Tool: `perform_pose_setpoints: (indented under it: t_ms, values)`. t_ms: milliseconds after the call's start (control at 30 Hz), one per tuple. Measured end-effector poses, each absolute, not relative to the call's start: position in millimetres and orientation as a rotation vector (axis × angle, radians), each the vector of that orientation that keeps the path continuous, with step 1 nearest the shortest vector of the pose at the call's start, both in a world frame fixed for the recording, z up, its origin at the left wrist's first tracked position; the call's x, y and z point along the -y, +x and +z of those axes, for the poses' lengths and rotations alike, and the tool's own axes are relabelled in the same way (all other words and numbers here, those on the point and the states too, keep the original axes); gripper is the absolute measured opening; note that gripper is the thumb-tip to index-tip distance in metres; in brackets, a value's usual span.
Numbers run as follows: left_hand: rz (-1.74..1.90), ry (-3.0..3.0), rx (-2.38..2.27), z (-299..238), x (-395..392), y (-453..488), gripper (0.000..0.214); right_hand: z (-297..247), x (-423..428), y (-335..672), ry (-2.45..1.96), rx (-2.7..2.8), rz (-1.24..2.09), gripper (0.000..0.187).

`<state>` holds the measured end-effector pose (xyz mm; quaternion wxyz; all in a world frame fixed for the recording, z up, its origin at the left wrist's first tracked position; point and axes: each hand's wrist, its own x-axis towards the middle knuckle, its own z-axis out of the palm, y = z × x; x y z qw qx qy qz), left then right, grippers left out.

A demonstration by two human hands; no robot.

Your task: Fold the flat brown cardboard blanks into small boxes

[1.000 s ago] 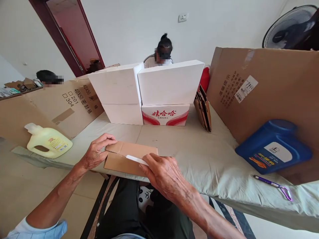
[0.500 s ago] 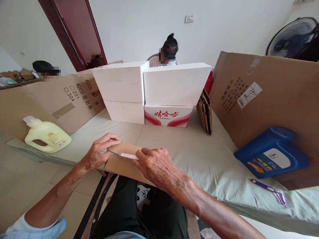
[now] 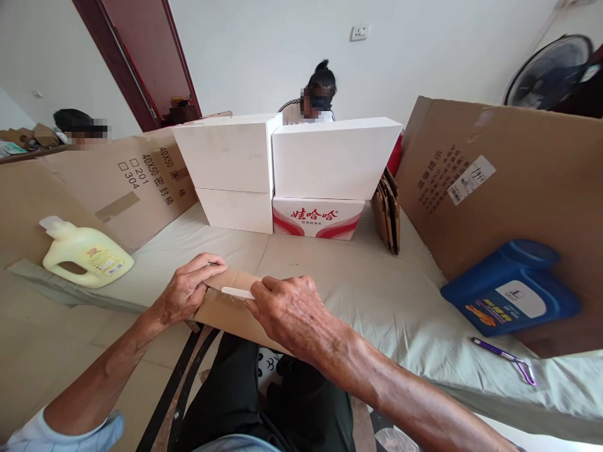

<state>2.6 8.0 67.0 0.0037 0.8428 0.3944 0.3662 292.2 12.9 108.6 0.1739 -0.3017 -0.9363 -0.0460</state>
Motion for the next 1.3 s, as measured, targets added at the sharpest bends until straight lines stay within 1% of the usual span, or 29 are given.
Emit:
perform_pose_setpoints:
  t_ms: [200,467,633,767,900,1033,1300]
  values:
    - [1.139,2.627,-1.233,66.8,-7.6,5.4,0.06,104.1,-17.2,285.8,-0.884,2.695,-0.144,0.042]
    - [1.172,2.646,-1.23,63.8,-8.7,5.4,0.053,113.2,-13.8,276.0,-1.009,2.797,-0.204,0.025]
    - [1.211,2.614,-1.27,55.9,-9.3,5.8,0.051,120.7,-17.6,278.6,-1.095,2.843,-0.152,0.03]
    - [1.192,2.554,-1.291,50.0,-6.0,0.0,0.049,126.5,-24.4,278.0,-1.019,2.881,-0.124,0.032]
    - [1.161,2.444,-1.299,44.9,-1.7,-7.5,0.048,134.3,-28.4,272.5,-0.992,2.961,-0.158,0.031]
    - [1.198,2.349,-1.315,41.8,1.7,-7.3,0.042,139.0,-32.0,273.2,-1.002,2.997,-0.212,0.031]
    - [1.26,2.308,-1.377,38.5,9.7,4.9,0.04,131.4,-43.5,313.4,-0.953,2.953,-0.278,0.03]
